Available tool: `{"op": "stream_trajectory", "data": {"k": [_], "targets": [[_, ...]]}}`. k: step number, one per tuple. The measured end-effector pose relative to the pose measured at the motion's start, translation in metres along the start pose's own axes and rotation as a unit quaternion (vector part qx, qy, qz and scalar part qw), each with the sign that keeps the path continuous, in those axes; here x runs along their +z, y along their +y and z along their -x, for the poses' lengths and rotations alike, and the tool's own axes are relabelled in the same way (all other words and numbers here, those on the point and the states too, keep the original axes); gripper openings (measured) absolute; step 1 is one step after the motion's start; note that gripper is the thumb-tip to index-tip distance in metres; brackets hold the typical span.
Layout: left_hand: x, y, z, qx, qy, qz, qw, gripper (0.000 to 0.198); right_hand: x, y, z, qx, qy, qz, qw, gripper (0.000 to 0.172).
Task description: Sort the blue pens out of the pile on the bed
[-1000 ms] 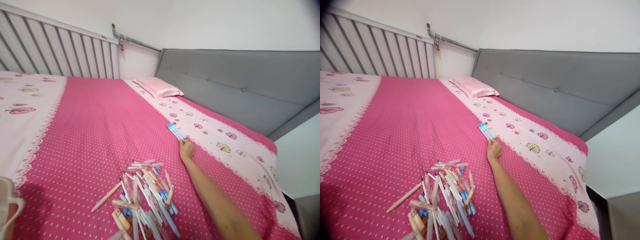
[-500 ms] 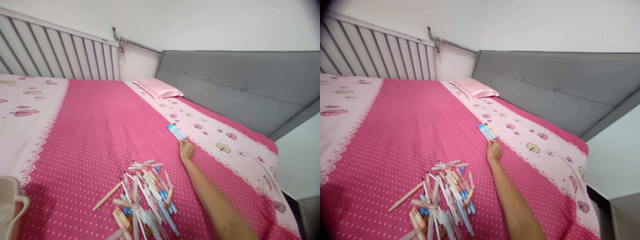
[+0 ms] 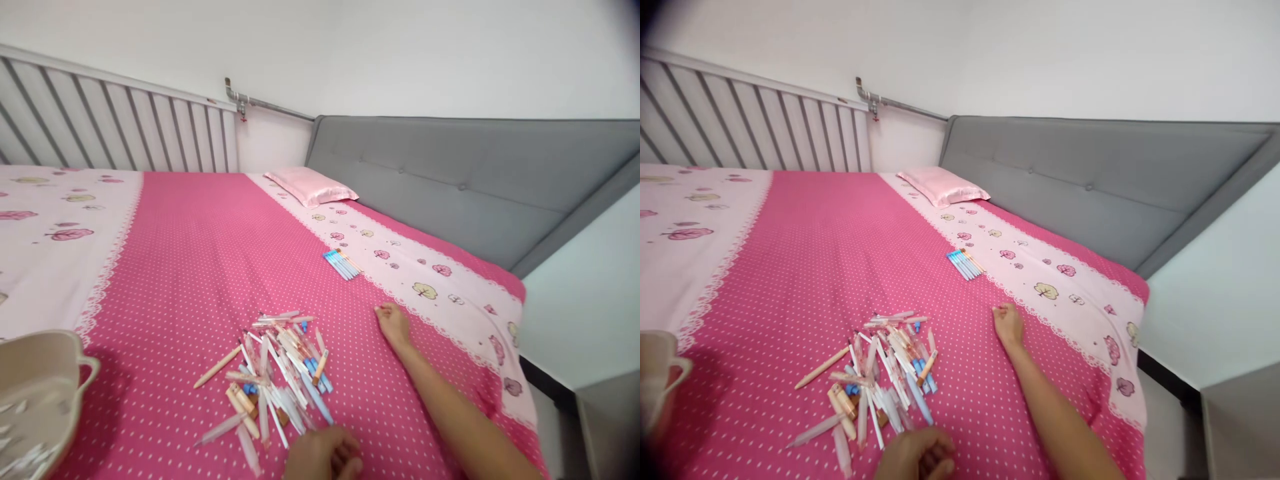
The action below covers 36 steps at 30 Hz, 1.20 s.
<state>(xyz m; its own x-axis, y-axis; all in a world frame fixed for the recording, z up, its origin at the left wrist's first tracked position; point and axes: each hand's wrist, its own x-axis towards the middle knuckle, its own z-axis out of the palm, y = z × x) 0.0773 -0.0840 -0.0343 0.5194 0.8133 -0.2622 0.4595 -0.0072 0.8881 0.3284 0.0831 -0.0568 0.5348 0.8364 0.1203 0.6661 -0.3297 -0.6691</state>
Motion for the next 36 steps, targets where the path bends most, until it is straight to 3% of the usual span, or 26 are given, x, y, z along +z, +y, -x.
{"op": "stream_trajectory", "data": {"k": [5, 7, 12, 15, 25, 31, 36], "targets": [[0.003, 0.005, 0.007, 0.037, 0.054, -0.009, 0.998, 0.02, -0.069, 0.04, 0.043, -0.03, -0.111, 0.012, 0.993, 0.053], [0.003, 0.005, 0.008, 0.041, 0.063, -0.017, 0.997, 0.02, -0.094, 0.056, 0.072, -0.056, -0.189, 0.061, 0.978, 0.068], [0.002, 0.009, 0.009, 0.056, 0.077, -0.062, 0.994, 0.024, -0.129, 0.078, 0.141, -0.011, -0.303, 0.141, 0.942, 0.097], [0.004, 0.011, 0.009, 0.07, 0.101, -0.101, 0.987, 0.025, -0.133, 0.077, 0.156, -0.023, -0.34, 0.141, 0.929, 0.106], [0.011, 0.005, 0.013, 0.132, 0.175, -0.122, 0.968, 0.023, -0.138, 0.059, 0.142, -0.037, -0.404, 0.236, 0.883, 0.11], [0.019, 0.0, 0.029, 0.136, 0.214, -0.108, 0.961, 0.021, -0.128, 0.056, 0.151, -0.053, -0.346, 0.29, 0.891, 0.101], [0.023, -0.004, 0.038, 0.125, 0.235, -0.104, 0.958, 0.021, -0.115, 0.082, 0.158, -0.084, -0.247, 0.261, 0.93, 0.096]]}}
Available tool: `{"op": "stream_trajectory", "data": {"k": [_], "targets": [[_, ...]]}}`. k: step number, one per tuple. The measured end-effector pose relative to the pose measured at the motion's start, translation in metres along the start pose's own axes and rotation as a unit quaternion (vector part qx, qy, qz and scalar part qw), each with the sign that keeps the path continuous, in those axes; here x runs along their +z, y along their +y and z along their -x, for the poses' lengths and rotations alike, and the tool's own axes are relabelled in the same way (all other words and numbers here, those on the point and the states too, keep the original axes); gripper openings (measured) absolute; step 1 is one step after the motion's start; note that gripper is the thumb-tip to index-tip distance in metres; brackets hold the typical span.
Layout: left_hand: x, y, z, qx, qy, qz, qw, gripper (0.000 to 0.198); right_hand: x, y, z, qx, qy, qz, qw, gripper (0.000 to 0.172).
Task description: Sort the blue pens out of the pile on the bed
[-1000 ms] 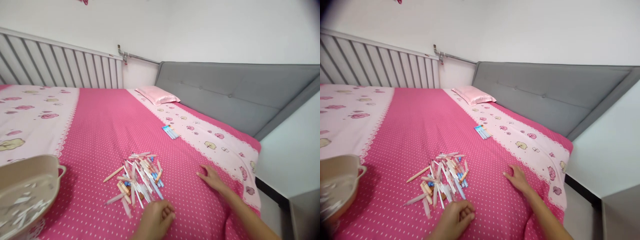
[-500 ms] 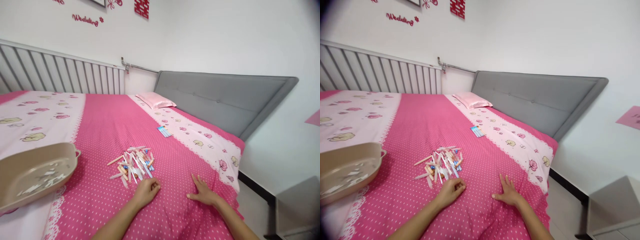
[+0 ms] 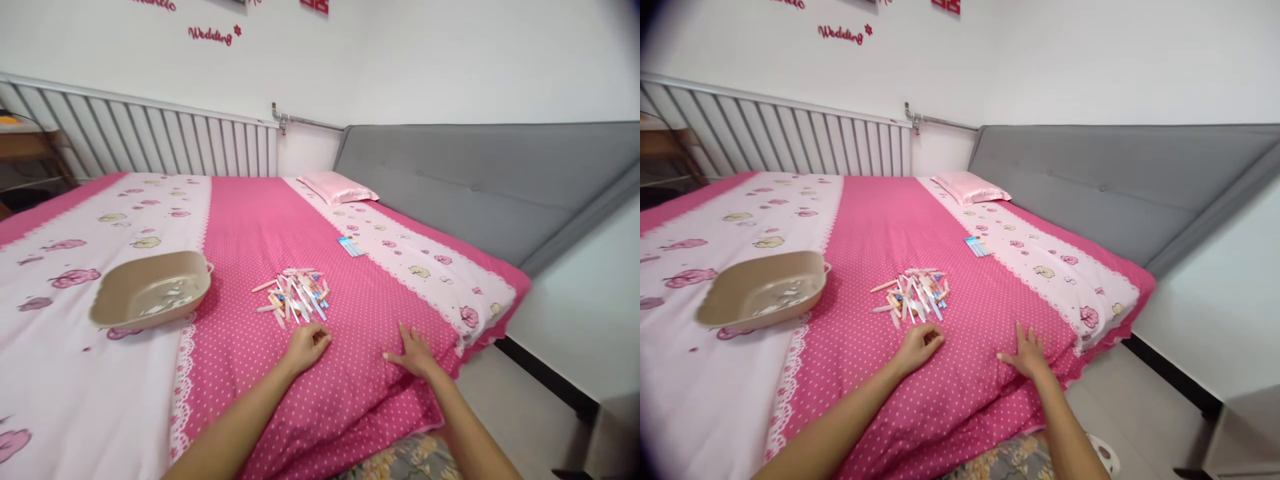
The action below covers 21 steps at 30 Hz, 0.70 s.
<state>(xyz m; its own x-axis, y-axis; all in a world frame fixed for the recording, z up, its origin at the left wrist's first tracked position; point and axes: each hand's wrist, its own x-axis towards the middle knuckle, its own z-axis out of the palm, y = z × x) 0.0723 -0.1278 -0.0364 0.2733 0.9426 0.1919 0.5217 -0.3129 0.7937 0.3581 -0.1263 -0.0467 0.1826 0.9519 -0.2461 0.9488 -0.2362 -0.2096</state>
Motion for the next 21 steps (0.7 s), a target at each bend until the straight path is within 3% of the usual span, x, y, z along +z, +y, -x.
{"op": "stream_trajectory", "data": {"k": [4, 8, 21], "targets": [[0.003, -0.002, 0.0, -0.005, 0.009, 0.0, 1.0, 0.022, 0.028, 0.017, 0.006, -0.027, 0.098, -0.066, 0.993, 0.088], [0.007, -0.005, -0.002, -0.011, 0.019, -0.001, 1.0, 0.021, 0.047, 0.022, 0.013, -0.022, 0.137, -0.096, 0.986, 0.085], [0.014, -0.009, -0.005, -0.026, 0.021, 0.013, 0.999, 0.021, 0.044, 0.013, 0.013, 0.019, 0.14, -0.079, 0.987, 0.072]]}}
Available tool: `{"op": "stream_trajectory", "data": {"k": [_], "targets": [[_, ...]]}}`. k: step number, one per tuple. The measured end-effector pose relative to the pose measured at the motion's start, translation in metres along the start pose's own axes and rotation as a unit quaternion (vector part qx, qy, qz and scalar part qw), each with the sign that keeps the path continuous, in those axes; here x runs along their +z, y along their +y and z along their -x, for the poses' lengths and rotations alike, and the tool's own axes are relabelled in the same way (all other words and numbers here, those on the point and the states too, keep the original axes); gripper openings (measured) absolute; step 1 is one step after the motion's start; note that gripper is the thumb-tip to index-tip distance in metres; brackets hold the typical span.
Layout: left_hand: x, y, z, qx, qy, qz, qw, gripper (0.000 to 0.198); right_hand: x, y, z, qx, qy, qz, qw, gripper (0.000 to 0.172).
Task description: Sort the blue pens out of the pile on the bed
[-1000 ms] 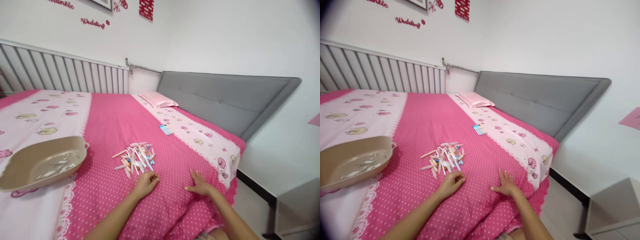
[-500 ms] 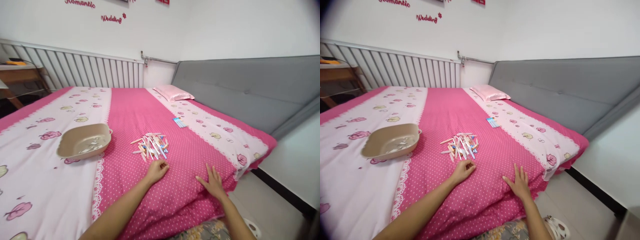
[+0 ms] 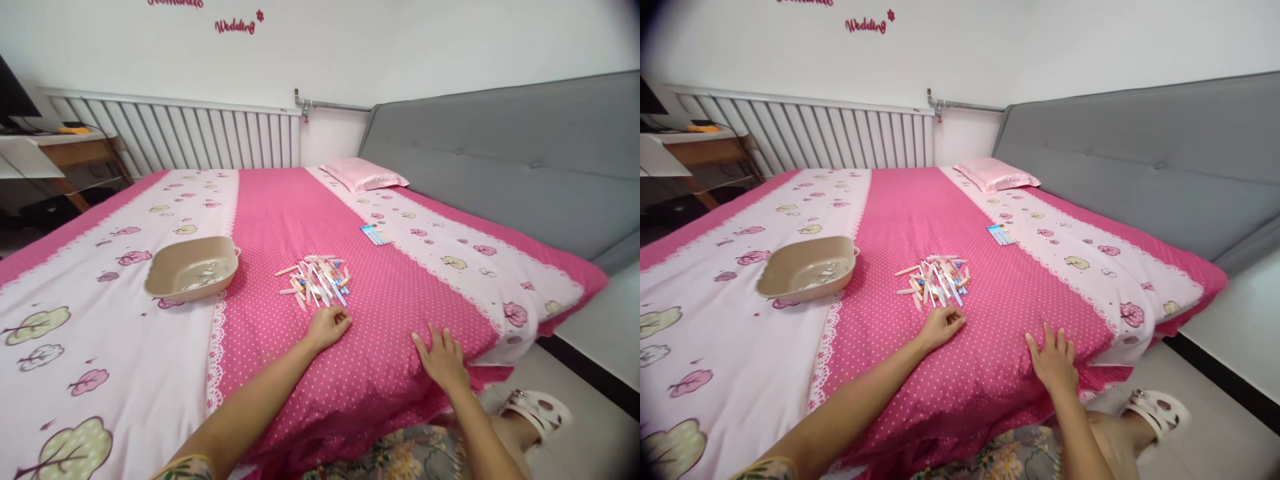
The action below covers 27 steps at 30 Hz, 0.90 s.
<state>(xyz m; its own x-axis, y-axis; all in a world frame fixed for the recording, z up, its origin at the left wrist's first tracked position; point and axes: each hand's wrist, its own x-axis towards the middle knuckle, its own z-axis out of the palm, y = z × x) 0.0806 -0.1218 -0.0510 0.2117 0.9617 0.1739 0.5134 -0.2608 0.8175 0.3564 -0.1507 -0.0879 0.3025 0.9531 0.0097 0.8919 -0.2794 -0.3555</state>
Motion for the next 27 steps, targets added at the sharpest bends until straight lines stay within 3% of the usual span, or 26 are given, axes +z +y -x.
{"op": "stream_trajectory", "data": {"k": [7, 17, 27], "targets": [[0.0, 0.003, 0.0, -0.004, -0.002, 0.001, 1.0, 0.02, 0.004, 0.0, 0.001, -0.027, 0.021, 0.001, 0.999, 0.069], [0.0, 0.006, -0.002, -0.019, -0.01, 0.001, 1.0, 0.02, -0.002, -0.004, 0.005, -0.009, 0.022, -0.012, 1.0, 0.068], [0.0, 0.008, -0.004, -0.027, -0.013, -0.027, 0.999, 0.021, -0.008, -0.012, 0.009, 0.019, 0.036, 0.045, 0.998, 0.073]]}}
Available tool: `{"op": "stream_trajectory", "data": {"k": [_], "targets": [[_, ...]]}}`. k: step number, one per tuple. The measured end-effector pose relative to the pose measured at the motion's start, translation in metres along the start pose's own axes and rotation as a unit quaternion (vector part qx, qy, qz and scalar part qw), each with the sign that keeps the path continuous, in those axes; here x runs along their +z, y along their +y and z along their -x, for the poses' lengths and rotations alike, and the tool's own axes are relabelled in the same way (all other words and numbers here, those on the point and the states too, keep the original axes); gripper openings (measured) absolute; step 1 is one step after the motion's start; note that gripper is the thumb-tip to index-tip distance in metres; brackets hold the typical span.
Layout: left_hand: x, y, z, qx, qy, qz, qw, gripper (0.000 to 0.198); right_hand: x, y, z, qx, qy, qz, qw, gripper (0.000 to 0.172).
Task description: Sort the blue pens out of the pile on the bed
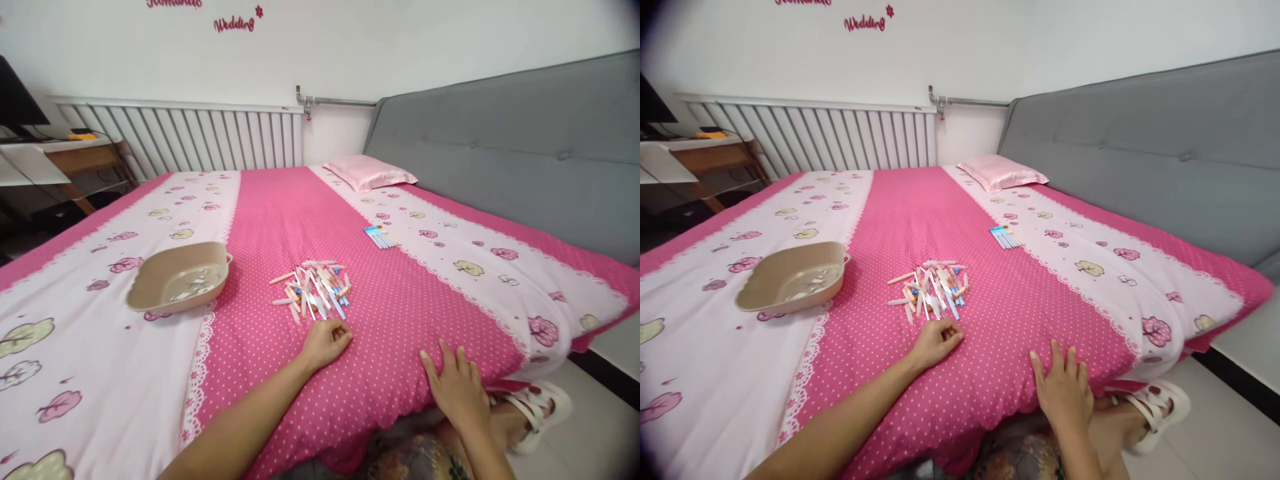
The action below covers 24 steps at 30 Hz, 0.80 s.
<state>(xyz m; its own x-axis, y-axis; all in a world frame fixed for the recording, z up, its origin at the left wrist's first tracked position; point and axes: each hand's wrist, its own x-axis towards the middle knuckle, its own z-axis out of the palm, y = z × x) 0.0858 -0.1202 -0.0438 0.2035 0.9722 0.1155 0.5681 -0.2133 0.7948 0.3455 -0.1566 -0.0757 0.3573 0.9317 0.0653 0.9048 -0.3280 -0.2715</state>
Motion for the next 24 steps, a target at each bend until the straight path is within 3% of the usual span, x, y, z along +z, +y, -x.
{"op": "stream_trajectory", "data": {"k": [10, 13, 17, 21, 24], "targets": [[0.004, 0.011, 0.002, 0.005, 0.003, -0.061, 0.998, 0.016, -0.02, -0.021, -0.013, 0.036, 0.045, -0.019, 0.998, 0.072], [0.003, 0.013, 0.003, 0.014, -0.001, -0.071, 0.997, 0.014, -0.026, -0.042, -0.023, 0.015, 0.067, -0.04, 0.997, 0.077], [0.0, 0.015, 0.003, 0.024, -0.01, -0.071, 0.997, 0.014, -0.03, -0.084, -0.04, -0.043, 0.038, -0.08, 0.995, 0.076], [-0.006, 0.018, 0.005, 0.05, -0.021, -0.058, 0.997, 0.014, -0.017, -0.123, -0.06, -0.11, 0.004, -0.117, 0.987, 0.071], [-0.016, 0.021, 0.002, 0.074, -0.004, -0.058, 0.996, 0.016, 0.002, -0.135, -0.069, -0.132, -0.016, -0.093, 0.987, 0.068]]}}
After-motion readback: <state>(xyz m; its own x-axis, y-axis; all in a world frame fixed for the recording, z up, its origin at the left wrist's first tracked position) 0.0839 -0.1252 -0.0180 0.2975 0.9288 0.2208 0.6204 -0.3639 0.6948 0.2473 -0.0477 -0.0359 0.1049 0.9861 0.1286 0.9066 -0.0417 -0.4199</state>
